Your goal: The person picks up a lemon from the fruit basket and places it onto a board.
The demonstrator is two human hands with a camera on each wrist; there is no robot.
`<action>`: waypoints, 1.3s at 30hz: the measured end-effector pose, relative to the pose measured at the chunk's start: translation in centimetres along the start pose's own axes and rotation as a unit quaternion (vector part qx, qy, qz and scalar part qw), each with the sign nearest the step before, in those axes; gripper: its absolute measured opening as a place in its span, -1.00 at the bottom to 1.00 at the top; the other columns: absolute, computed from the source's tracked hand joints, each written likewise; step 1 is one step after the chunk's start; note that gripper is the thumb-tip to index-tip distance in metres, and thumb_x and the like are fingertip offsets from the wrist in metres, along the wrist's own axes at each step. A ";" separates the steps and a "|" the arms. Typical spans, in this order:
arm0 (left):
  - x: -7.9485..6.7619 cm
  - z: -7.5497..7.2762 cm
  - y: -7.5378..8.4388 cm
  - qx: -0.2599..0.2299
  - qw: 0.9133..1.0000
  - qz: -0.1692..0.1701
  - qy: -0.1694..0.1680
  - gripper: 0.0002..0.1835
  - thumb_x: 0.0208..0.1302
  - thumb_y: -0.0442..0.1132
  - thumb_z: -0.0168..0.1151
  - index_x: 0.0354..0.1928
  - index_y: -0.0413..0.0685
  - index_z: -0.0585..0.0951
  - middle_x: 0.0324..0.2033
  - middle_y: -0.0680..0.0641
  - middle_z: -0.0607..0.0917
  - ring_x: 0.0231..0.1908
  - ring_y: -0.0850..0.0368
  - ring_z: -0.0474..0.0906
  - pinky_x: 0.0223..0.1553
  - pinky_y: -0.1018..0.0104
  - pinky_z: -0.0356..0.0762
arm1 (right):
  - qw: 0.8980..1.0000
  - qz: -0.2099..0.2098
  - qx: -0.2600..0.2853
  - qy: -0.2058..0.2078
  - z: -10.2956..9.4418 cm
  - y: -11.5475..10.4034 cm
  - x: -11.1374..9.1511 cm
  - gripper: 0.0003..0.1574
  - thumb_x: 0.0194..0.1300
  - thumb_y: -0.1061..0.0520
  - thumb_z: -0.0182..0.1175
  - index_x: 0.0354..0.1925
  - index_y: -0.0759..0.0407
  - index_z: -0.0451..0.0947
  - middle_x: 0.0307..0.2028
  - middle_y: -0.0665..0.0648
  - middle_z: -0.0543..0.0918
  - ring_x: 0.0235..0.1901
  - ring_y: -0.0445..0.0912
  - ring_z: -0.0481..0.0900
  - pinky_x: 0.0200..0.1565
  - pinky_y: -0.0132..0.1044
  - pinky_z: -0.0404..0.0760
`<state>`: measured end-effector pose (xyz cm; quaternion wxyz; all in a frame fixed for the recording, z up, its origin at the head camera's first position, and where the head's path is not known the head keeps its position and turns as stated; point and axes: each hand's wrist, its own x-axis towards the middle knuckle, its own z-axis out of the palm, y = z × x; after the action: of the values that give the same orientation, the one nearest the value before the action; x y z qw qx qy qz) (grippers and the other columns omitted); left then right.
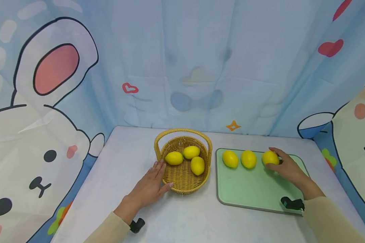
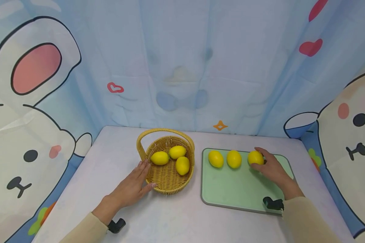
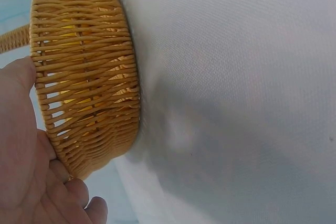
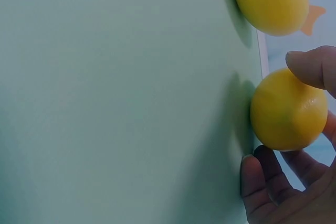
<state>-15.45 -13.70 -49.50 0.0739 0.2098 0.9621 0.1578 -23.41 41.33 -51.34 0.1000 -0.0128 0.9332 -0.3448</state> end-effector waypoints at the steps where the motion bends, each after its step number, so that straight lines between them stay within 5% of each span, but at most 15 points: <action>1: 0.0 0.0 0.0 0.000 1.000 0.000 0.000 -0.03 0.60 0.40 -0.18 0.69 -0.20 0.01 0.70 -0.16 -0.10 0.69 -0.08 -0.22 0.68 -0.02 -0.06 | 1.000 0.000 0.000 0.001 0.0 0.0 0.0 0.16 0.55 -0.19 0.24 0.68 0.29 -0.15 0.52 0.66 0.09 0.23 0.47 0.39 0.03 0.12 0.65; 12: 0.0 0.0 0.0 0.003 1.000 0.001 0.000 -0.03 0.61 0.39 -0.17 0.69 -0.21 0.01 0.70 -0.16 -0.10 0.69 -0.09 -0.20 0.67 -0.04 -0.04 | 1.000 0.007 -0.001 0.010 -0.1 0.1 -0.1 0.20 0.52 -0.21 0.26 0.67 0.35 -0.15 0.50 0.66 0.10 0.23 0.45 0.37 0.05 0.15 0.66; 19: 0.0 0.1 -0.1 0.003 1.000 0.001 0.001 -0.03 0.61 0.40 -0.18 0.69 -0.20 0.01 0.71 -0.16 -0.10 0.69 -0.08 -0.21 0.68 -0.03 -0.05 | 1.000 0.020 0.001 0.012 -0.2 -0.1 -0.2 0.19 0.54 -0.22 0.24 0.67 0.36 -0.16 0.51 0.68 0.04 0.28 0.51 0.30 0.16 0.37 0.60; 39: 0.0 0.0 0.1 -0.004 1.000 0.003 0.006 -0.05 0.61 0.36 -0.12 0.68 -0.22 0.02 0.70 -0.19 -0.08 0.69 -0.10 -0.20 0.67 -0.05 -0.03 | 1.000 0.013 0.002 0.009 -0.1 0.3 -0.1 0.17 0.52 -0.22 0.26 0.66 0.33 -0.09 0.48 0.66 0.13 0.23 0.47 0.42 0.04 0.10 0.68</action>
<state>-15.45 -13.66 -49.46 0.0684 0.2117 0.9611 0.1636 -23.28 41.58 -51.43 0.0962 0.0022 0.9334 -0.3457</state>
